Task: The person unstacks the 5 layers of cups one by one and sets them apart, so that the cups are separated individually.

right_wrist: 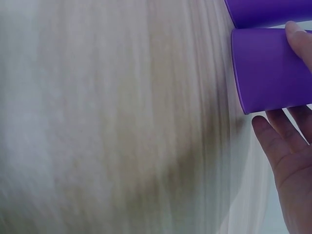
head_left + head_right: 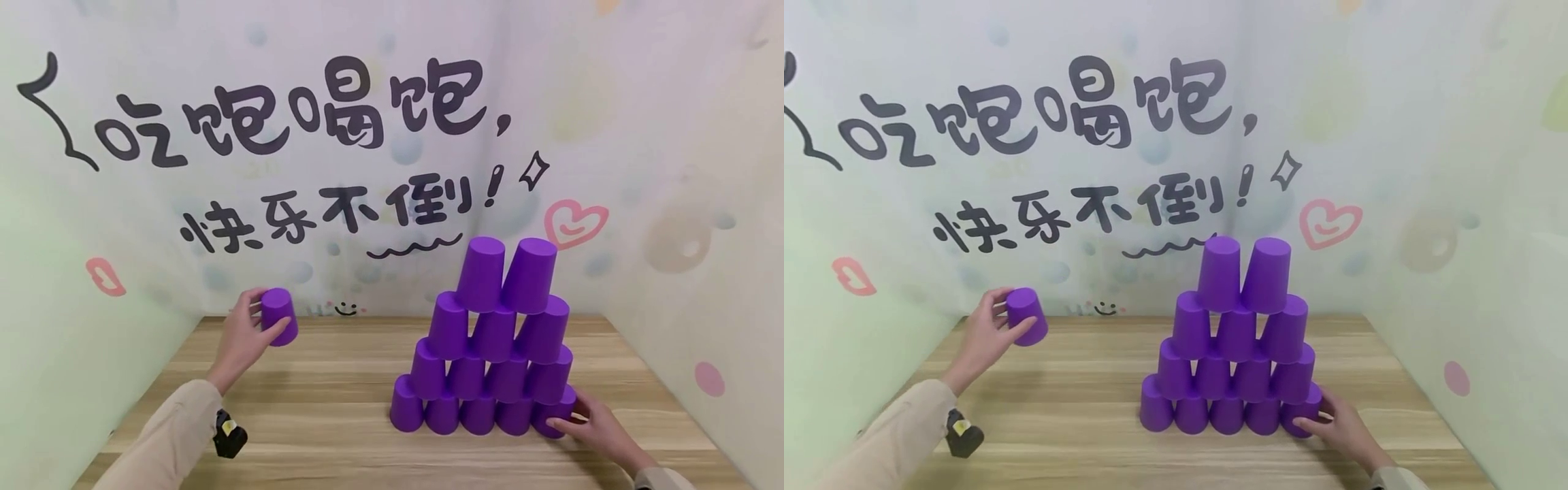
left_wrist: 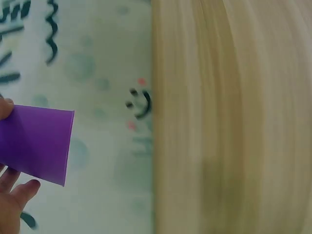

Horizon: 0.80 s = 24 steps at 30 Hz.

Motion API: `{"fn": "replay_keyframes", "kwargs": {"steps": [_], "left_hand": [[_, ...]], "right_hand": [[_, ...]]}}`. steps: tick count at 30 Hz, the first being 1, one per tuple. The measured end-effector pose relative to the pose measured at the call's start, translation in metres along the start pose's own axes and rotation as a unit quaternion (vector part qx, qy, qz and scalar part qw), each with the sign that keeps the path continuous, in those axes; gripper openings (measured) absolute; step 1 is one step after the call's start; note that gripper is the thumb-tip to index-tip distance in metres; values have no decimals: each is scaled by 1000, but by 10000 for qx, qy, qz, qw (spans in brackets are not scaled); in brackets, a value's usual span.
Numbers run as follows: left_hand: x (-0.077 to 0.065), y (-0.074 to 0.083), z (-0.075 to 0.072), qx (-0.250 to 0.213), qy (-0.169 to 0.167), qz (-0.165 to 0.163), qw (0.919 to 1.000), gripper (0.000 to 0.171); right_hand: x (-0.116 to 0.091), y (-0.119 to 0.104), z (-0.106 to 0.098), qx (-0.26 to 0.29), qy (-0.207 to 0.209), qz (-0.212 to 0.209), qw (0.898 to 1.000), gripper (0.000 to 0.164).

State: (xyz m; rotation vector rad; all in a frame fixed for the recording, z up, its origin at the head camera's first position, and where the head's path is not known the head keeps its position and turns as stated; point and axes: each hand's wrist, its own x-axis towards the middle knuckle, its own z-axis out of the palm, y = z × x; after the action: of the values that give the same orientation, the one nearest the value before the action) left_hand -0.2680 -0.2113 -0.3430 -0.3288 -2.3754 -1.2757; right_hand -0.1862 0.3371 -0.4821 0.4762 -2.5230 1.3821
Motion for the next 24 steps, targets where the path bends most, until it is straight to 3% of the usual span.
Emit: {"fn": "replay_keyframes", "kwargs": {"steps": [7, 13, 17, 24], "left_hand": [[-20, -55, -5, 41, 354, -771, 9964, 63], [-30, -93, 2, 237, 521, -970, 9936, 68], [-36, -100, 9, 310, 609, -1244, 9899, 58], [-48, -109, 13, 177, 517, -1640, 9849, 59]], "right_hand": [[0, 0, 0, -65, 3, 0, 10000, 55], [0, -1, -1, -96, 21, 114, 9999, 56], [0, -2, -1, -77, 23, 133, 9999, 55], [1, -1, 0, -114, 31, 21, 9999, 55]]}}
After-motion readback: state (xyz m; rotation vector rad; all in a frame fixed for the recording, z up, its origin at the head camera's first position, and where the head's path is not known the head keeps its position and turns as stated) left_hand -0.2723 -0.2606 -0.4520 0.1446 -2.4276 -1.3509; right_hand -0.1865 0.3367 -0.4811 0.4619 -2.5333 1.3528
